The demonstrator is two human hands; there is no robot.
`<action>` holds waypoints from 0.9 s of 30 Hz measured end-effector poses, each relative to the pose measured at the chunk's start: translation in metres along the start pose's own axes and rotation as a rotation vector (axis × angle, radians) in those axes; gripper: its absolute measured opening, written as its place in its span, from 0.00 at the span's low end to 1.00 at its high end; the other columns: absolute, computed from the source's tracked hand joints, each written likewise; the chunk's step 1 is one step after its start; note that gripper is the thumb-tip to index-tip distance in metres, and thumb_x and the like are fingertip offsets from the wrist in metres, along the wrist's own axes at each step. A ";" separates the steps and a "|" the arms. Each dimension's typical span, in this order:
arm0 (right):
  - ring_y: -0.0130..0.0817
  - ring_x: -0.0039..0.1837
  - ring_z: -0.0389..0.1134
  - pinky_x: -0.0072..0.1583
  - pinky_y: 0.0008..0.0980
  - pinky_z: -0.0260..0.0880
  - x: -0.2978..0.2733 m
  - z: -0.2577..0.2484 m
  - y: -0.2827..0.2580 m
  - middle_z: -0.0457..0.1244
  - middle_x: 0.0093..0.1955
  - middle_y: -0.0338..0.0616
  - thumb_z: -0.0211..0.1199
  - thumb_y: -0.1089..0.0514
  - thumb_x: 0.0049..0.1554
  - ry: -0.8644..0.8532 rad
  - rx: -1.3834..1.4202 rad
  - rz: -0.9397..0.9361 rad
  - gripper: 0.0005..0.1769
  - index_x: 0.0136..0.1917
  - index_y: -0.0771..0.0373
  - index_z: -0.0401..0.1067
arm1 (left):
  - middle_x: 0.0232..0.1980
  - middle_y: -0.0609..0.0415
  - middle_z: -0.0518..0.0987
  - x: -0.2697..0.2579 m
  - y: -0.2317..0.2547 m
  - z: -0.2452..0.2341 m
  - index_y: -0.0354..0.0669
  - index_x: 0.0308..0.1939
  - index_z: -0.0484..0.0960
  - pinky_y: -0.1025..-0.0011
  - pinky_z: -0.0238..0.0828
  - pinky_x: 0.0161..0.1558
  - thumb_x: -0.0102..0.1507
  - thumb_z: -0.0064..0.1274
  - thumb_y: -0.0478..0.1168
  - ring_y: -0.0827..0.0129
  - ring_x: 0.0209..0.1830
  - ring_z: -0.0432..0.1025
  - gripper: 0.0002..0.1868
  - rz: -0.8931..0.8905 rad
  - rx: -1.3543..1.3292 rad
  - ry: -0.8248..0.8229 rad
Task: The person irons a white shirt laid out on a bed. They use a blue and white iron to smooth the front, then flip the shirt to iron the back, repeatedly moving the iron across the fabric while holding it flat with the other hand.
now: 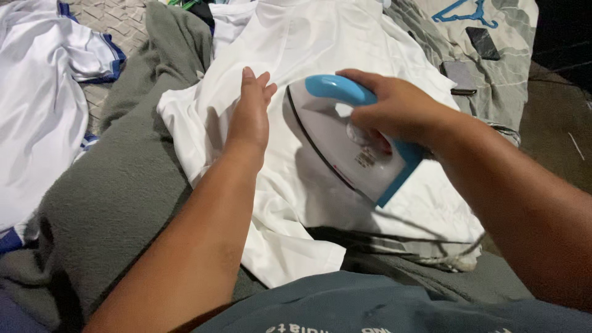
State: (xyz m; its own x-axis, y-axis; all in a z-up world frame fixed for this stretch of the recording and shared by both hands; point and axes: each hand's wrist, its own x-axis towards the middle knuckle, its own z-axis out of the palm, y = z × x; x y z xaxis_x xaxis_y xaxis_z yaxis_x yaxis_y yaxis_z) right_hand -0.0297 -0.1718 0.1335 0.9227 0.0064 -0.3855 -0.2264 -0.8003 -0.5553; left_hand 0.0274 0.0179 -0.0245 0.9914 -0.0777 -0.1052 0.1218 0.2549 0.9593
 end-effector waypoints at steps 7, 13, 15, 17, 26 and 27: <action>0.35 0.29 0.71 0.36 0.36 0.76 -0.059 0.014 0.035 0.68 0.48 0.45 0.63 0.59 0.49 -0.228 -0.030 0.084 0.54 0.84 0.32 0.48 | 0.81 0.43 0.59 0.009 0.000 -0.006 0.47 0.79 0.56 0.53 0.24 0.75 0.64 0.17 0.72 0.56 0.83 0.43 0.48 -0.134 -0.069 -0.026; 0.47 0.34 0.73 0.42 0.44 0.72 -0.074 0.051 0.016 0.70 0.35 0.57 0.64 0.52 0.49 -0.181 -0.416 -0.118 0.53 0.83 0.32 0.46 | 0.78 0.42 0.63 0.005 0.005 -0.002 0.47 0.78 0.60 0.53 0.31 0.76 0.65 0.18 0.71 0.56 0.82 0.48 0.46 -0.062 -0.013 0.014; 0.52 0.34 0.72 0.42 0.48 0.71 -0.072 0.061 0.007 0.69 0.34 0.58 0.63 0.51 0.49 -0.150 -0.415 -0.183 0.52 0.83 0.32 0.46 | 0.78 0.41 0.65 0.002 0.005 -0.002 0.46 0.77 0.61 0.55 0.33 0.76 0.66 0.18 0.70 0.56 0.82 0.50 0.46 -0.034 0.006 0.021; 0.54 0.35 0.72 0.43 0.50 0.70 -0.070 0.067 0.002 0.69 0.34 0.58 0.62 0.51 0.49 -0.137 -0.404 -0.187 0.52 0.83 0.31 0.46 | 0.77 0.41 0.66 0.002 0.005 -0.003 0.46 0.77 0.61 0.56 0.33 0.76 0.66 0.19 0.70 0.56 0.82 0.51 0.46 -0.030 0.002 0.020; 0.50 0.39 0.73 0.47 0.46 0.72 -0.107 0.049 0.026 0.69 0.35 0.52 0.65 0.49 0.51 -0.321 -0.629 -0.043 0.55 0.85 0.22 0.43 | 0.76 0.40 0.68 0.012 0.002 -0.014 0.44 0.77 0.60 0.60 0.36 0.76 0.65 0.18 0.72 0.56 0.81 0.54 0.48 -0.063 -0.027 -0.015; 0.51 0.39 0.72 0.46 0.47 0.72 -0.108 0.052 0.027 0.69 0.36 0.52 0.65 0.49 0.50 -0.300 -0.598 -0.108 0.55 0.84 0.25 0.45 | 0.76 0.41 0.69 0.013 0.001 -0.014 0.44 0.77 0.61 0.60 0.37 0.76 0.65 0.18 0.72 0.57 0.80 0.55 0.48 -0.061 -0.011 -0.013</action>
State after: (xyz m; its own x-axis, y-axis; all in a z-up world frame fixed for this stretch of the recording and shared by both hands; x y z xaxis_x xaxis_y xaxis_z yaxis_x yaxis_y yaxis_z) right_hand -0.1522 -0.1626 0.1217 0.7841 0.2018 -0.5870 0.1532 -0.9793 -0.1320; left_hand 0.0410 0.0306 -0.0290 0.9814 -0.1063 -0.1600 0.1827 0.2603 0.9481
